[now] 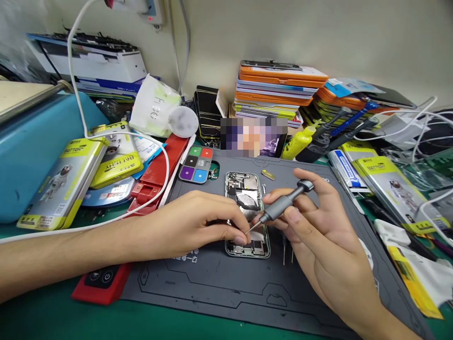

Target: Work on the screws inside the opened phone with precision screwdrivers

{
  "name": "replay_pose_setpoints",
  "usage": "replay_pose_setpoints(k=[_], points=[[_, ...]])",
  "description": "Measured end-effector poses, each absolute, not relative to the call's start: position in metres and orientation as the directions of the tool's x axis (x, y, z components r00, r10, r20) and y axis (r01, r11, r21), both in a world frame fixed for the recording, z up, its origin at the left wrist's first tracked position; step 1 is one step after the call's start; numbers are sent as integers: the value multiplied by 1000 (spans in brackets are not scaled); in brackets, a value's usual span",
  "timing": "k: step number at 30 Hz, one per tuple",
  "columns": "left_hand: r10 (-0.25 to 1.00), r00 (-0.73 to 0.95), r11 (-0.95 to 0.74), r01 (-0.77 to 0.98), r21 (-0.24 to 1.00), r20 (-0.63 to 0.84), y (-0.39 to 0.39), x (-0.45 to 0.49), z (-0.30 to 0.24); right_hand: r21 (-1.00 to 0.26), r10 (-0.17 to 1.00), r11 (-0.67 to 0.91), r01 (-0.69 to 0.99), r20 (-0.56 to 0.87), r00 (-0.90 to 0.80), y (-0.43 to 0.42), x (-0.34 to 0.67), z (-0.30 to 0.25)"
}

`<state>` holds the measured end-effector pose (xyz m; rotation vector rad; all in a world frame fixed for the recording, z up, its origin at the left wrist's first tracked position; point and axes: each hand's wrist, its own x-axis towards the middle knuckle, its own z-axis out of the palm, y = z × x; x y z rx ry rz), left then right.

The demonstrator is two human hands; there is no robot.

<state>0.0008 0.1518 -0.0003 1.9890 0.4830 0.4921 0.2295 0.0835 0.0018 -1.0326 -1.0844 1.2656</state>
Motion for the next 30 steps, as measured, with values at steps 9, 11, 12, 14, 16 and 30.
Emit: replay_pose_setpoints(k=[9,11,12,14,16,30], points=[[516,846,-428,115,896,138,153,1,0,-980,998,60,-190,61,3,83,230,0],[522,843,-413,121,903,126,152,1,1,-983,997,81,-165,81,7,82,231,-1],[526,842,-402,123,907,118,152,1,1,-984,995,98,-146,98,12,82,231,-1],[536,838,-382,131,915,104,151,1,1,-985,991,137,-107,135,28,80,231,-2],[548,830,-374,137,917,100,151,2,1,-982,984,174,-74,170,53,79,230,-1],[552,824,-381,114,918,127,150,1,3,-971,969,239,7,239,70,75,229,0]])
